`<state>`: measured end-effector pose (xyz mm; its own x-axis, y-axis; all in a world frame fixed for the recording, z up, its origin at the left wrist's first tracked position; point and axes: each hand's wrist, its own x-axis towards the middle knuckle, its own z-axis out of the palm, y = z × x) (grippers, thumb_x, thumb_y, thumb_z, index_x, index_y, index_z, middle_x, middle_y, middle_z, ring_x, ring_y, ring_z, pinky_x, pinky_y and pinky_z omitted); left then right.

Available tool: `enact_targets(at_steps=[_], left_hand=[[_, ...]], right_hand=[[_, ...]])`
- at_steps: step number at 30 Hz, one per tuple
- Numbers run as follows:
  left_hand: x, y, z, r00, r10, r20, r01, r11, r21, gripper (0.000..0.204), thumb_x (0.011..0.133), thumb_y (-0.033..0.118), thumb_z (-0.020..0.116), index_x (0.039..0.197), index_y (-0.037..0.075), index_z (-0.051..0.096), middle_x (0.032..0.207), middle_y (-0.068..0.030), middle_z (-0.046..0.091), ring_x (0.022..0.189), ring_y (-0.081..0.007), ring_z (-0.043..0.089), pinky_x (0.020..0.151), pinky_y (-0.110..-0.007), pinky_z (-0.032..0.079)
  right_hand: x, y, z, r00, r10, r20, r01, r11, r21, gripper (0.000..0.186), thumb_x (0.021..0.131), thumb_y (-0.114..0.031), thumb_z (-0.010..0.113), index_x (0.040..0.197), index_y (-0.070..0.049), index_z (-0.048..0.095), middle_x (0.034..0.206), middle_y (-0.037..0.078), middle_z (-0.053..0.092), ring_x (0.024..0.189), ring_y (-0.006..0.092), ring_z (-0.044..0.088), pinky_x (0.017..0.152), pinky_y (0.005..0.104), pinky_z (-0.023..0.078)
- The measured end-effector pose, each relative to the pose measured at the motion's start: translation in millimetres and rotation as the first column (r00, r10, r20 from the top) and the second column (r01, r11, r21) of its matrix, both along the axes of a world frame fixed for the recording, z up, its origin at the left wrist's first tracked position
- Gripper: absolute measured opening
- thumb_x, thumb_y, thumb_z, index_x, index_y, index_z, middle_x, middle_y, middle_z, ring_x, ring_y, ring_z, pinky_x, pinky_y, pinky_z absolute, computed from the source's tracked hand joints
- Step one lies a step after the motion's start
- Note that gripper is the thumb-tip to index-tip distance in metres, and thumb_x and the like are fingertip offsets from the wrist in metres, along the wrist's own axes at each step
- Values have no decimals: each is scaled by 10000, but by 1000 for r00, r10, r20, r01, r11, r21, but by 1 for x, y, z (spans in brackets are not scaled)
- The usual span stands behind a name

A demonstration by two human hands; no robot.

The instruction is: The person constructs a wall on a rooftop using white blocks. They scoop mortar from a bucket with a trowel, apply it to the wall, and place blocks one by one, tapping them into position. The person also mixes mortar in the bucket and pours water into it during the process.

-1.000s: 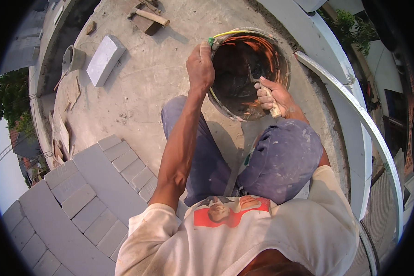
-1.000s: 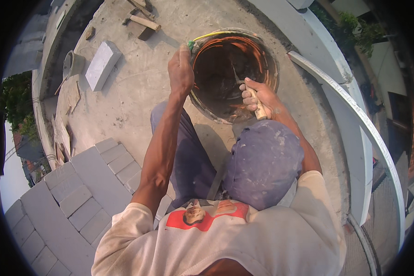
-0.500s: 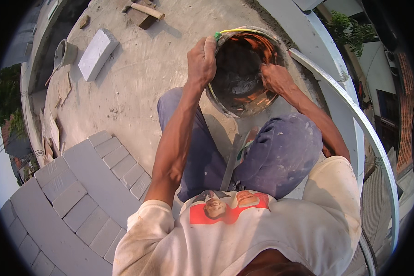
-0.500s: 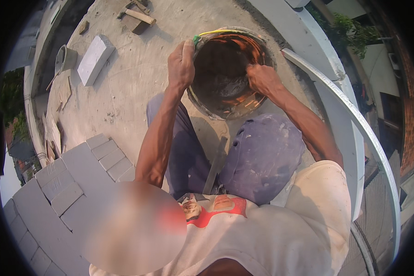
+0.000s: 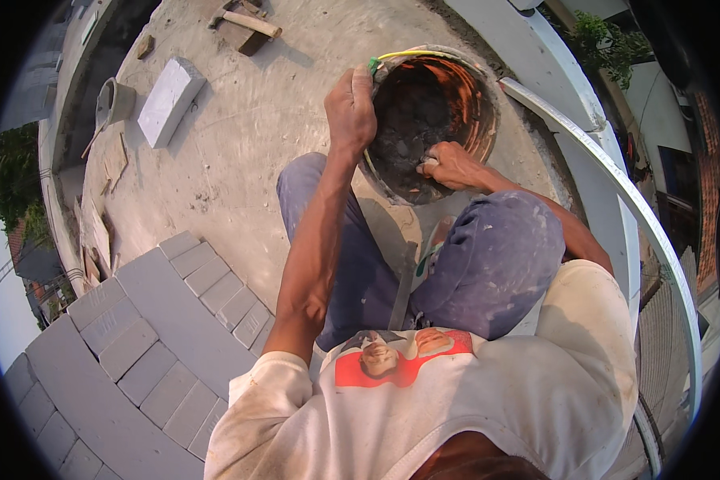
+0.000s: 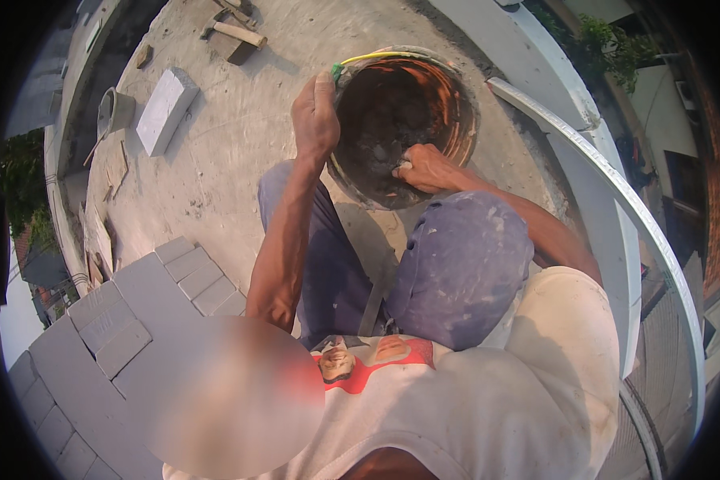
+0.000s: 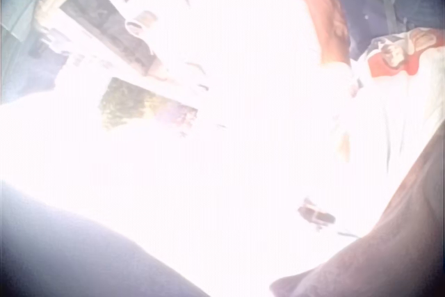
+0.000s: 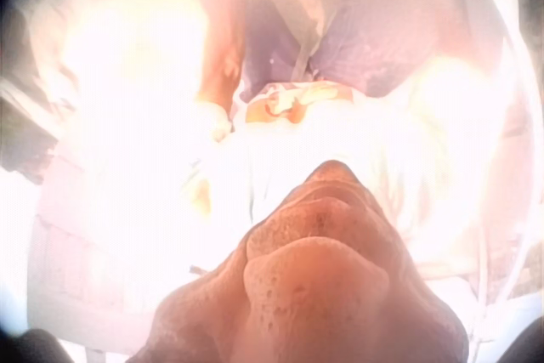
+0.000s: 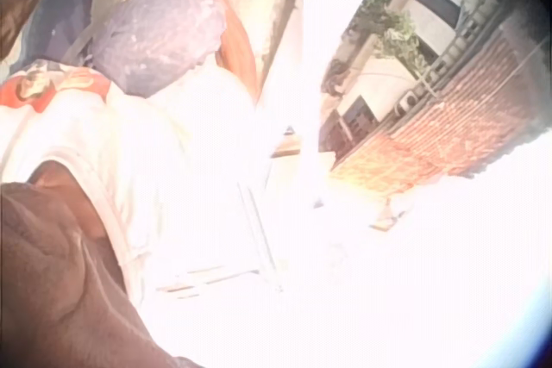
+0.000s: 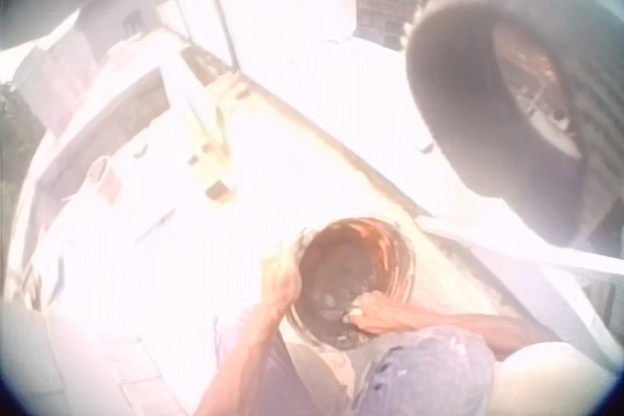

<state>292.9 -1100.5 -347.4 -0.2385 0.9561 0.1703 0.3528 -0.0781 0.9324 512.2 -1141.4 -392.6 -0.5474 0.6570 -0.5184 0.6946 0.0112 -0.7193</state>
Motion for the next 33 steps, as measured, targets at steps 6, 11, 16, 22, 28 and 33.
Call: enact_targets(at_steps=[6, 11, 16, 22, 28, 33], left_hand=[[19, 7, 2, 1000, -8, -1, 8, 1000, -17, 453, 1113, 334, 518, 913, -45, 664, 691, -139, 585, 682, -183, 538, 644, -403, 455], [22, 7, 11, 999, 34, -35, -34, 999, -12, 454, 1110, 340, 521, 924, -47, 668, 702, -167, 601, 682, -206, 563, 657, -419, 469], [16, 13, 9, 998, -1, -61, 0, 1000, -27, 466, 1107, 359, 513, 925, -40, 669, 712, -200, 603, 677, -251, 576, 669, -436, 473], [16, 9, 8, 996, -19, -91, 15, 999, -43, 474, 1106, 370, 504, 928, -40, 663, 723, -203, 604, 690, -271, 586, 692, -446, 474], [9, 13, 8, 997, -57, -60, 51, 994, -95, 479, 1108, 378, 494, 961, -44, 667, 731, -202, 604, 695, -264, 569, 703, -440, 477], [11, 24, 12, 987, -148, -63, 147, 989, -29, 482, 1108, 387, 491, 969, -41, 663, 736, -172, 582, 726, -221, 548, 711, -422, 475]], right_hand=[[-18, -8, 15, 697, -702, -144, 443, 580, -684, 271, 1037, -244, 678, 918, -2, 656, 669, 1, 539, 450, 64, 461, 374, 250, 351], [-18, 3, 1, 458, -880, -126, 248, 263, -933, 263, 1073, -245, 630, 1061, 17, 609, 709, 9, 544, 481, 84, 461, 387, 270, 374], [-5, 19, -28, 215, -976, -34, -183, -6, -983, 317, 1104, -288, 574, 1203, 9, 524, 816, 40, 556, 529, 86, 465, 418, 261, 403], [43, 12, -22, 362, -915, -176, 245, 276, -930, 307, 1107, -318, 571, 1140, -14, 591, 760, 24, 561, 585, 87, 528, 432, 268, 427], [66, -9, 6, 928, -317, 197, 69, 664, 745, 200, 957, -139, 663, 1078, 19, 687, 937, 227, 719, 959, 361, 758, 657, 492, 604], [57, 22, -35, 874, -235, 425, -158, 690, 706, 184, 896, -78, 637, 1039, 32, 672, 992, 235, 720, 893, 395, 767, 706, 487, 628]])
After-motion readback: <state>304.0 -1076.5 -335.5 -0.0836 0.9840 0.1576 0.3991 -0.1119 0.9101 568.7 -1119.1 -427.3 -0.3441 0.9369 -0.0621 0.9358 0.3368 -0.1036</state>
